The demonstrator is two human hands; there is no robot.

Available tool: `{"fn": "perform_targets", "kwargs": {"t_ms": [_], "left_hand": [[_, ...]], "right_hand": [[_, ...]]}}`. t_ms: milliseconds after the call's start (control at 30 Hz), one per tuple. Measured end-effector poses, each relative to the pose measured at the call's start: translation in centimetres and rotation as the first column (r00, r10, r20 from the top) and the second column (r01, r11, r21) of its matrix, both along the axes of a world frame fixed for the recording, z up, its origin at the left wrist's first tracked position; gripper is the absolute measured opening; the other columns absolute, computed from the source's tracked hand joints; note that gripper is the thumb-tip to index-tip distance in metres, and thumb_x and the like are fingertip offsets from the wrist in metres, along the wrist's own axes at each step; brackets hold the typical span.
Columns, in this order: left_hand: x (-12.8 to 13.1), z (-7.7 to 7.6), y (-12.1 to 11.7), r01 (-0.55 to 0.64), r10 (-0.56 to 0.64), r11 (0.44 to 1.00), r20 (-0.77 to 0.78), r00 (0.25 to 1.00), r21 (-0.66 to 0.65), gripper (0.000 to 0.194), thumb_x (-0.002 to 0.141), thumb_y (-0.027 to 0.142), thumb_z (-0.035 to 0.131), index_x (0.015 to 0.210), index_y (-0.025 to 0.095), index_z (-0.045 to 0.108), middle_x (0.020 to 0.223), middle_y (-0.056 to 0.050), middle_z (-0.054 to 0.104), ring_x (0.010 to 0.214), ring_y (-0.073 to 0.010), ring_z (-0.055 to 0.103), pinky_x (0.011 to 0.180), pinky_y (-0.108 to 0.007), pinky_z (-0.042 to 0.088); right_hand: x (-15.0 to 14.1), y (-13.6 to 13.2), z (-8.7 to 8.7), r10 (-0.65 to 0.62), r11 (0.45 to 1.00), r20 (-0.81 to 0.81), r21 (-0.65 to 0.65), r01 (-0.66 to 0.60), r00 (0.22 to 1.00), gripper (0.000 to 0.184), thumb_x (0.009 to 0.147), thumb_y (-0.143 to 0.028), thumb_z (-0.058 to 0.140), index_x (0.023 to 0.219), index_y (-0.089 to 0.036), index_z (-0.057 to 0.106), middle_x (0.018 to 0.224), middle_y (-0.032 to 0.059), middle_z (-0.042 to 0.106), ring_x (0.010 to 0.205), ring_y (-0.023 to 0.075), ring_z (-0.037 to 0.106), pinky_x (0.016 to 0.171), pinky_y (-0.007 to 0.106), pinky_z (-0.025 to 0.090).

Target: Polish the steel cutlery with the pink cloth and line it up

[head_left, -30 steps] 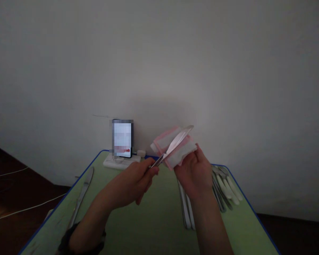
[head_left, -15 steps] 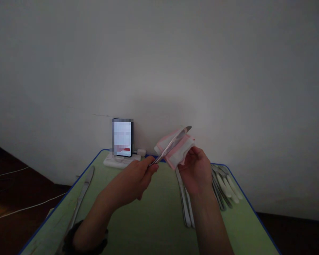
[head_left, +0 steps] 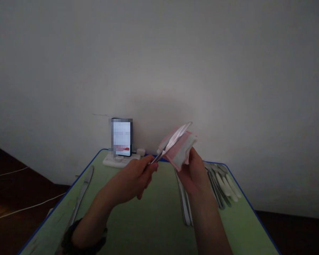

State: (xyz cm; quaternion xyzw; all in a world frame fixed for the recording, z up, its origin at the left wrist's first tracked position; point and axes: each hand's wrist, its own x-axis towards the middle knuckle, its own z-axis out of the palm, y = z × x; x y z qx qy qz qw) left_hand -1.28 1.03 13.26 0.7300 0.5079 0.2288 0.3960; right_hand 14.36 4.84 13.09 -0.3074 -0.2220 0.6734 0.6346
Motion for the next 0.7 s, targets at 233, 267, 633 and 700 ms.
{"fn": "perform_targets", "kwargs": {"t_ms": [233,267,633,700], "left_hand": [[0.2,-0.4,0.0,0.079,-0.084,0.994,-0.068,0.994,-0.071,0.025,0.096,0.038,0.029,0.087,0.021,0.045,0.044,0.009,0.049,0.040,-0.0114,0.054,0.047,-0.020,0.041],[0.3,-0.5,0.0,0.091,-0.097,0.993,-0.071,0.993,-0.078,0.025,0.096,0.038,0.029,0.090,0.021,0.046,0.044,0.009,0.049,0.040,-0.0117,0.055,0.047,-0.021,0.041],[1.6,-0.7,-0.4,0.137,-0.147,0.984,-0.083,0.986,-0.115,0.035,0.096,0.037,0.026,0.115,0.017,0.046,0.048,0.005,0.054,0.042,-0.0150,0.059,0.052,-0.026,0.046],[1.6,-0.7,-0.2,0.112,-0.123,0.987,-0.094,0.988,-0.113,0.034,0.096,0.037,0.025,0.108,0.016,0.048,0.048,0.005,0.053,0.041,-0.0138,0.057,0.048,-0.024,0.044]], "right_hand": [[-0.8,-0.3,0.0,0.021,1.000,-0.082,0.024,-0.019,0.996,0.020,0.081,-0.038,0.058,0.085,-0.021,0.069,0.080,-0.0023,0.070,0.071,0.0125,0.062,0.072,0.025,0.049],[-1.0,-0.3,-0.1,0.008,1.000,-0.087,0.027,-0.006,0.996,0.024,0.082,-0.041,0.057,0.090,-0.021,0.069,0.085,-0.0013,0.071,0.077,0.0129,0.063,0.074,0.025,0.050],[-2.0,-0.8,-1.1,-0.109,0.992,0.099,0.072,0.102,0.989,0.038,0.075,-0.054,0.064,0.084,-0.017,0.067,0.071,0.0031,0.070,0.067,0.0163,0.067,0.064,0.028,0.053],[-2.2,-0.9,-1.2,-0.096,0.992,0.132,0.091,0.084,0.987,0.039,0.076,-0.055,0.062,0.080,-0.017,0.066,0.063,0.0020,0.068,0.064,0.0162,0.066,0.063,0.028,0.053]]}}
